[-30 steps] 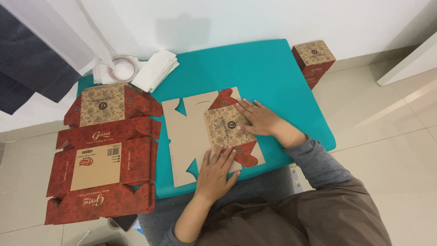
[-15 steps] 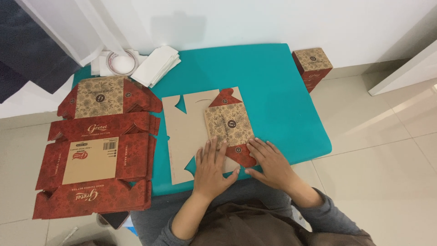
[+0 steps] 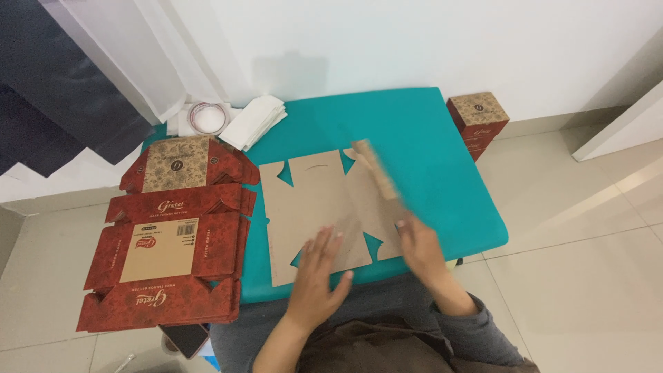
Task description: The person folds a flat cardboard box blank into a rectangular box, inserts a white paper insert, and closes the lid. The person then places the finished box on a stack of similar boxes on a teal table.
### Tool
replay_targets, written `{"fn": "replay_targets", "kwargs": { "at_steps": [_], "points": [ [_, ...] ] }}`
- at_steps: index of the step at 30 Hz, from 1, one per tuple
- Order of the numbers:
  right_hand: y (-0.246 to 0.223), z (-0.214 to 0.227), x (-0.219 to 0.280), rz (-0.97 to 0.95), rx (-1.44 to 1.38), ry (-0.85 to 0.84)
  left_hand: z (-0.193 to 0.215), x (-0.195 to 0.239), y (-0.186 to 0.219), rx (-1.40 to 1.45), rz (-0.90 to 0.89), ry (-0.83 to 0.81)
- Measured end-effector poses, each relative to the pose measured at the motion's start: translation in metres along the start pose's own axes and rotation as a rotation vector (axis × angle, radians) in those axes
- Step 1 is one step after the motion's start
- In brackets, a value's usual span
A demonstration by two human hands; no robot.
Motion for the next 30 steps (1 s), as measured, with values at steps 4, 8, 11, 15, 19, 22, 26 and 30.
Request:
{"fn": "replay_targets", "kwargs": {
  "at_steps": [4,8,11,15,19,22,26,30],
  "points": [
    [0.046,0.022,-0.005,-0.292,-0.488,0.128,0.004,0.020,-0.049,-0.240,0.105,0.043],
    [0.030,0.045,-0.010,-0.298,-0.717,0.270,-0.007,0.030,-0.078,-0.339,0.220,-0.119],
    [0.030,0.053,-0.015,-0.238,-0.739,0.288,-0.022,0.028,-0.075,-0.298,0.163,-0.160],
    [0.015,0.045,-0.015,-0.142,-0.360,0.129,-0.031,0.023,-0.071,-0.342,0.115,-0.132],
    [-0.067,0.001,-0.011,0.067,-0.300,-0.135,-0.027,0.022,-0.067,-0.364,0.110,-0.111],
    [-0.097,-0.045,-0.002,0.193,-0.063,-0.371,-0.027,0.024,-0.068,-0.391,0.099,-0.071],
    [-0.080,-0.086,0.018,0.338,0.306,-0.494,-0.019,0.028,-0.069,-0.388,0.168,0.127],
    [-0.071,-0.087,0.029,0.461,0.455,-0.634,-0.014,0.027,-0.054,-0.377,0.091,0.281]
  ]
}}
Point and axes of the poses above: each hand's wrist, its own x-axis away from the middle knuckle, its own z-axis out of the back of the hand, y = z × x, the point moved 6 cm from there along -x, towards the middle knuckle, and after that the axes turned 14 degrees about -x, right-handed, at the moved point
